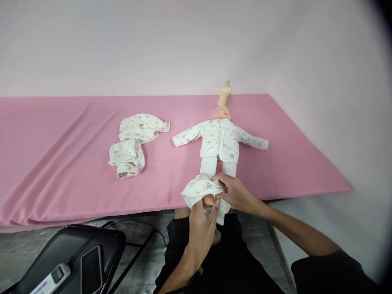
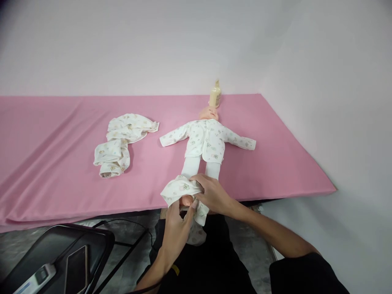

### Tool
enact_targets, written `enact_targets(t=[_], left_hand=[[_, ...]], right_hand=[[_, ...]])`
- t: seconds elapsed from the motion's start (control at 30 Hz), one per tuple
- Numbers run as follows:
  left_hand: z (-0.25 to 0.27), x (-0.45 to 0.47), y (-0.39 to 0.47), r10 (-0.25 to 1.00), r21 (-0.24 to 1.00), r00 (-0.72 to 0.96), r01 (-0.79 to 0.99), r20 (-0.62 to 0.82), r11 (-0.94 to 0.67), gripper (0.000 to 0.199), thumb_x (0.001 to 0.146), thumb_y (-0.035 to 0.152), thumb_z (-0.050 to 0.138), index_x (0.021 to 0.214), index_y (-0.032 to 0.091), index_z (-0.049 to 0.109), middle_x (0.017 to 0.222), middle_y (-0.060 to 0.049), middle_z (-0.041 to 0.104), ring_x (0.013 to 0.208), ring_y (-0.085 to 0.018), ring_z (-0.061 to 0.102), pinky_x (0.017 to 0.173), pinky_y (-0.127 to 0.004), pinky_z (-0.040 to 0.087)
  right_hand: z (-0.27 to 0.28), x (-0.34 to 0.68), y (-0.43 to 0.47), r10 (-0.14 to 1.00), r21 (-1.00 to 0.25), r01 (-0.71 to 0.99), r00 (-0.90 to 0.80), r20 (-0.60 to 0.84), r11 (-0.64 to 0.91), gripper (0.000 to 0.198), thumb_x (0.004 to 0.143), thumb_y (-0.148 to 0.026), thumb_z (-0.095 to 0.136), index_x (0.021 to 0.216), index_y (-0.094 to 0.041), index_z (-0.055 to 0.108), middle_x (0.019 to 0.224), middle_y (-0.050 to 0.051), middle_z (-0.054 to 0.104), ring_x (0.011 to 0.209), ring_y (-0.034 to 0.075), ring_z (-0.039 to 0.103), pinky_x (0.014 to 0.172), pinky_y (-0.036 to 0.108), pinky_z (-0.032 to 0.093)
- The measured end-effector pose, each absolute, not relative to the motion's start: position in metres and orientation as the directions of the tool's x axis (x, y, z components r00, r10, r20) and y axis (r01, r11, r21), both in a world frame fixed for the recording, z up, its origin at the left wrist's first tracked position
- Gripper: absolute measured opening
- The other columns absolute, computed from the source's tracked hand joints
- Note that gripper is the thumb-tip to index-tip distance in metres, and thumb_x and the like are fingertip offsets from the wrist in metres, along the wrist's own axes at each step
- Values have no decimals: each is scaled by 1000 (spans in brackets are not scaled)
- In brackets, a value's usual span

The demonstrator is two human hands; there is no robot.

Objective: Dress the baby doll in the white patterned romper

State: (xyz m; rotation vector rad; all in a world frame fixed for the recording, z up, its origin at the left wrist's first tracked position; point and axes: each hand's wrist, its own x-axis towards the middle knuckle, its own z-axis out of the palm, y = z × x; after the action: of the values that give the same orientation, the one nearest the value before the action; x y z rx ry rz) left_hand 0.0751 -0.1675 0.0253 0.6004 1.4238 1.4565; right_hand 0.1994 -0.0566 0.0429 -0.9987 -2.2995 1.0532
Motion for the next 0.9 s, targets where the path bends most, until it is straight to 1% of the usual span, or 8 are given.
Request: enact_targets(t=[0.1,0.13,0.23,0.37,0.47,0.63,0.73,0.9], left_hand=[[20,72,-163,843,967,-515,94,-156,237,40,72,36,83,105,19,69,104,-9,63,102,-26,55,92,-30,37],[19,71,-162,842,959,-522,143,-137,245,40,72,37,82,105,19,68,100,-9,63,98,-26,55,89,-30,37],[17,66,-163,867,952,-489,206,-100,226,35,75,35,79,105,21,66,93,-7,64,86,-24,56,78,-27,36],[20,58,-168,896,948,-426,215,-125,235,21,84,31,71,99,20,63,80,-5,63,72,-21,56,69,-25,33],[22,57,-170,925,931,-371,301,-83,204,13,91,29,61,99,20,59,79,-6,63,70,-20,56,69,-27,32],[12,62,-169,951,844,-308,505,-18,179,20,96,39,53,97,19,54,88,-7,62,82,-22,59,75,-31,41],[1,68,-167,957,754,-288,636,37,162,29,94,45,56,100,18,50,95,-7,60,88,-23,59,77,-35,46],[-13,73,-161,931,564,-303,814,205,140,28,93,41,59,99,16,48,95,-8,57,88,-24,59,75,-35,49]], right_hand=[[48,200,-47,746,-782,425,-662,76,457,31,79,-9,54,108,-17,62,98,2,66,81,14,57,69,24,40],[49,201,-42,741,-782,426,-668,67,455,28,80,-12,56,106,-17,63,93,1,65,77,13,55,67,23,39],[48,206,-21,693,-805,412,-721,-1,427,18,82,-23,62,99,-16,64,81,-1,60,69,11,48,61,22,35],[43,213,13,615,-884,320,-787,-48,341,16,83,-26,63,92,-13,63,84,0,60,71,11,50,64,22,37],[41,210,31,677,-913,289,-735,-20,287,12,83,-24,60,89,-14,59,81,0,57,69,11,49,63,22,37],[41,198,28,744,-828,366,-662,90,426,2,80,-16,56,81,-15,56,75,-2,54,68,11,46,61,23,34],[40,198,17,781,-781,422,-610,132,461,12,78,-13,57,89,-16,58,83,-1,58,73,13,50,66,25,37],[36,222,-24,826,-705,461,-454,334,538,29,90,-30,63,116,-19,55,115,8,57,105,20,56,88,33,44]])
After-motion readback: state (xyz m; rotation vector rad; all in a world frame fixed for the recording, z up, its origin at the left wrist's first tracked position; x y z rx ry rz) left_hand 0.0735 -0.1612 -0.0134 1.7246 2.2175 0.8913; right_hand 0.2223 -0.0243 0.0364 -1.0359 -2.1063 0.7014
